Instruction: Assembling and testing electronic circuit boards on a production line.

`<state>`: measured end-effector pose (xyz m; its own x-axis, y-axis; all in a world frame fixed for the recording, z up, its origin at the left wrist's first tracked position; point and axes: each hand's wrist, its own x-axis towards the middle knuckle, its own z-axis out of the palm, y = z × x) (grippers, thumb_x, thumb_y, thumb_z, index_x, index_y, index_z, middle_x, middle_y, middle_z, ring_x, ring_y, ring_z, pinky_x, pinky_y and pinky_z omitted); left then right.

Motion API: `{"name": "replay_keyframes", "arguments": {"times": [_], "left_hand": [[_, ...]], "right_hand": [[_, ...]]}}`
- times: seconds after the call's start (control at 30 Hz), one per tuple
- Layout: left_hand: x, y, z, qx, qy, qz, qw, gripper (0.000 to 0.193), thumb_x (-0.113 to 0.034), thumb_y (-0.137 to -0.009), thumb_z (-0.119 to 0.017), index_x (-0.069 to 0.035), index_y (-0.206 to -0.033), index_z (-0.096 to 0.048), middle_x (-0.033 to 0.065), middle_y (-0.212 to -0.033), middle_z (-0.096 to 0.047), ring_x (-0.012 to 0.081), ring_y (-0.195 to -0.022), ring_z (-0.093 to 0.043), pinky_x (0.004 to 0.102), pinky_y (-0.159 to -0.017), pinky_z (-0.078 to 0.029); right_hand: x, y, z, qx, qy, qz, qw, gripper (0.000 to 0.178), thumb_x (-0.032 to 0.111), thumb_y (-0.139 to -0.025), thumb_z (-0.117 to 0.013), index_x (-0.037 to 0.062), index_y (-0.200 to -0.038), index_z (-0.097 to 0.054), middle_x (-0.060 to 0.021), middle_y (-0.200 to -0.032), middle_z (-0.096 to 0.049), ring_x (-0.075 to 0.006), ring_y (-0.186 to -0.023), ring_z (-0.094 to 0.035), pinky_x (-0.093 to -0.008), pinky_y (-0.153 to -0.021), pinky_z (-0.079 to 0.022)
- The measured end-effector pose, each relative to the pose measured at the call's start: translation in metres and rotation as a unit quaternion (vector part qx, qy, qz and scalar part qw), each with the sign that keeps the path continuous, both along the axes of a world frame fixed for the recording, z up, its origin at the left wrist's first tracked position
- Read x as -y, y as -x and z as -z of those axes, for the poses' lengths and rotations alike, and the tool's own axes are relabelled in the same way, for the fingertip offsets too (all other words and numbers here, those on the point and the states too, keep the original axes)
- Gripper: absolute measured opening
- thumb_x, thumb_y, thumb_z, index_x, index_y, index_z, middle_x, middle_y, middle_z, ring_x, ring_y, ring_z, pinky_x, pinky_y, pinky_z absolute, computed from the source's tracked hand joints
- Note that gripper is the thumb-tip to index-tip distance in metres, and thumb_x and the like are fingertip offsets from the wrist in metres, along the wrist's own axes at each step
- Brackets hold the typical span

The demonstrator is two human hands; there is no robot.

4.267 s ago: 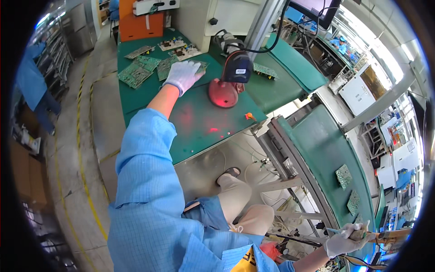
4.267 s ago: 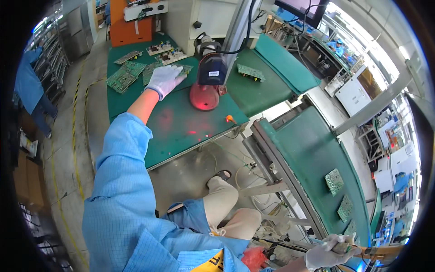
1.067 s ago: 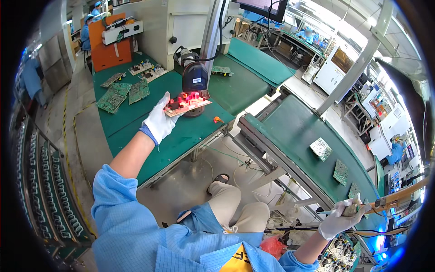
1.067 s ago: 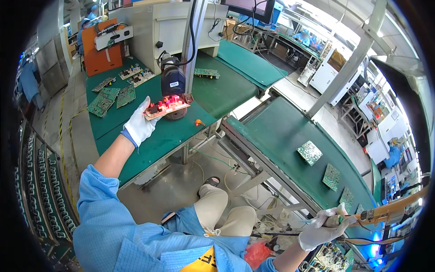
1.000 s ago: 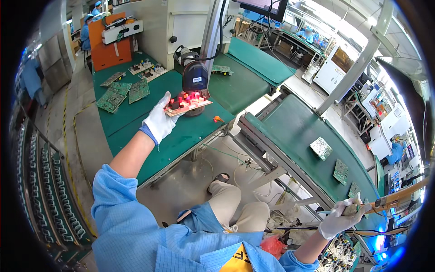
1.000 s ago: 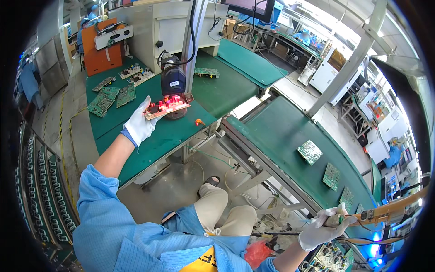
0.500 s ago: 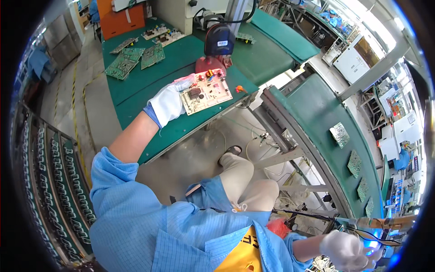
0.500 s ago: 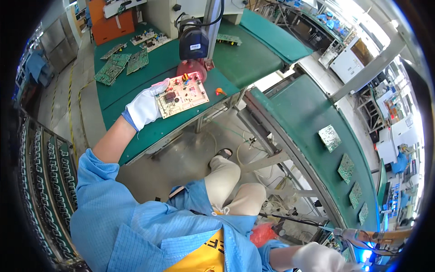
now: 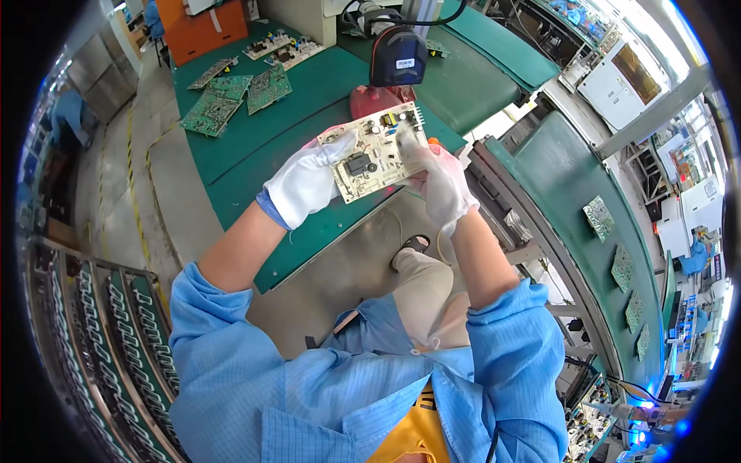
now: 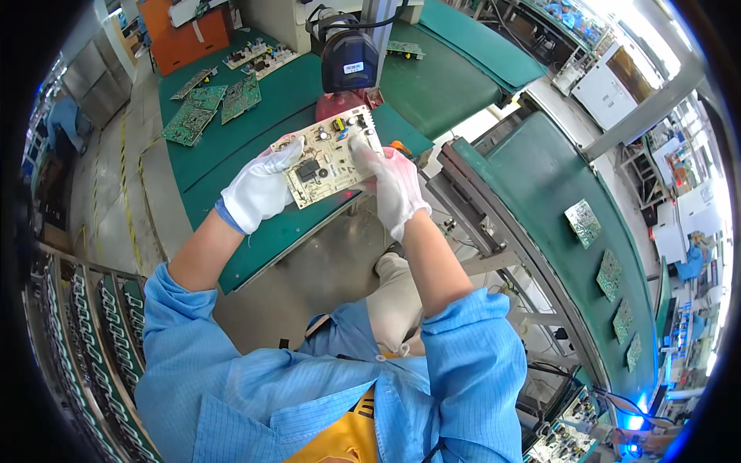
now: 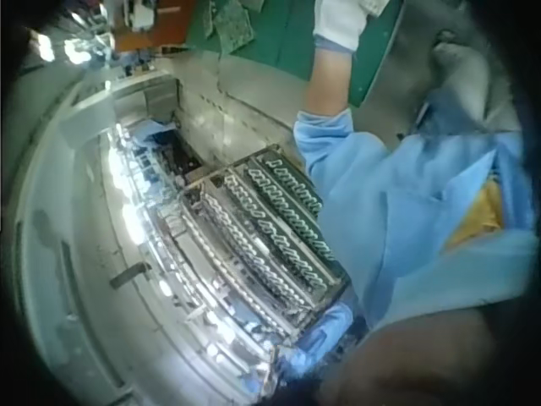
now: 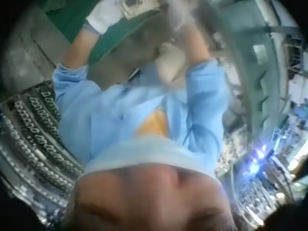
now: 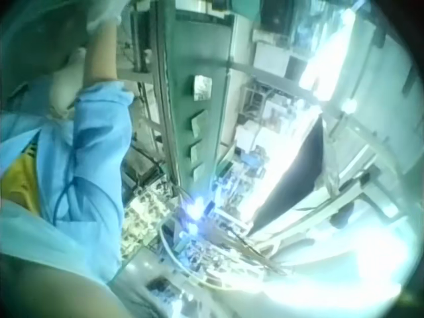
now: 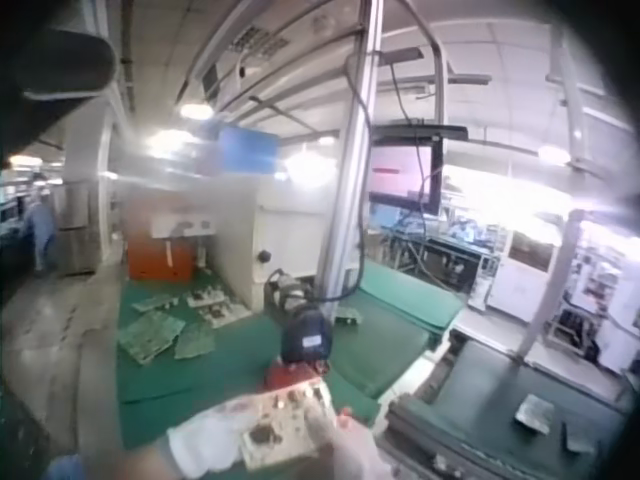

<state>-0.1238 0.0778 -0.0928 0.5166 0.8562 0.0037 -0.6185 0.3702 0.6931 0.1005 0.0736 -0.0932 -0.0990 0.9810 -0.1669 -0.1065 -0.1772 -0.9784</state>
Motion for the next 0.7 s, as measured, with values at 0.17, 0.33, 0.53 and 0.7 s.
{"name": "replay_keyframes", "arguments": {"times": [0.17,0.33,0.53,0.7], "left_hand": [[0.001,0.001,-0.001,-0.036,-0.004,-0.031,0.999,0.038,-0.025,-0.097,-0.058,0.000,-0.125,-0.053,0.0132,-0.118,-0.063,0.0220,-0.105,-0.065,0.0348,-0.091,-0.055],[-0.001,0.005,-0.004,-0.073,-0.005,-0.031,0.997,0.039,-0.026,-0.097,-0.057,0.000,-0.127,-0.052,0.0122,-0.118,-0.063,0.0206,-0.104,-0.065,0.0332,-0.089,-0.055],[-0.019,0.016,0.011,-0.041,-0.009,-0.004,0.999,0.045,-0.025,-0.096,-0.060,-0.001,-0.132,-0.050,0.0140,-0.128,-0.059,0.0269,-0.114,-0.060,0.0419,-0.098,-0.050],[-0.038,0.019,0.019,-0.009,0.004,0.030,0.999,0.044,-0.027,-0.097,-0.057,0.000,-0.131,-0.051,0.0145,-0.127,-0.060,0.0269,-0.114,-0.060,0.0412,-0.099,-0.049]], "right_hand": [[-0.003,0.010,0.008,0.030,-0.013,0.037,0.999,0.033,0.035,-0.090,-0.061,0.0033,-0.100,-0.063,-0.0043,-0.095,-0.064,-0.0123,-0.084,-0.061,-0.0279,-0.071,-0.050],[-0.006,0.021,0.009,-0.008,-0.004,0.066,0.998,0.040,0.042,-0.089,-0.062,0.0014,-0.089,-0.065,-0.0045,-0.088,-0.062,-0.0106,-0.078,-0.056,-0.0287,-0.066,-0.047],[-0.030,0.022,0.029,0.067,-0.043,0.036,0.996,0.023,0.031,-0.090,-0.063,0.0083,-0.090,-0.058,0.0007,-0.081,-0.060,-0.0093,-0.071,-0.056,-0.0252,-0.065,-0.047],[-0.052,0.031,0.038,-0.020,0.042,0.050,0.998,0.042,0.038,-0.086,-0.064,-0.0037,-0.083,-0.062,-0.0106,-0.088,-0.056,-0.0177,-0.079,-0.054,-0.0307,-0.069,-0.045]]}}
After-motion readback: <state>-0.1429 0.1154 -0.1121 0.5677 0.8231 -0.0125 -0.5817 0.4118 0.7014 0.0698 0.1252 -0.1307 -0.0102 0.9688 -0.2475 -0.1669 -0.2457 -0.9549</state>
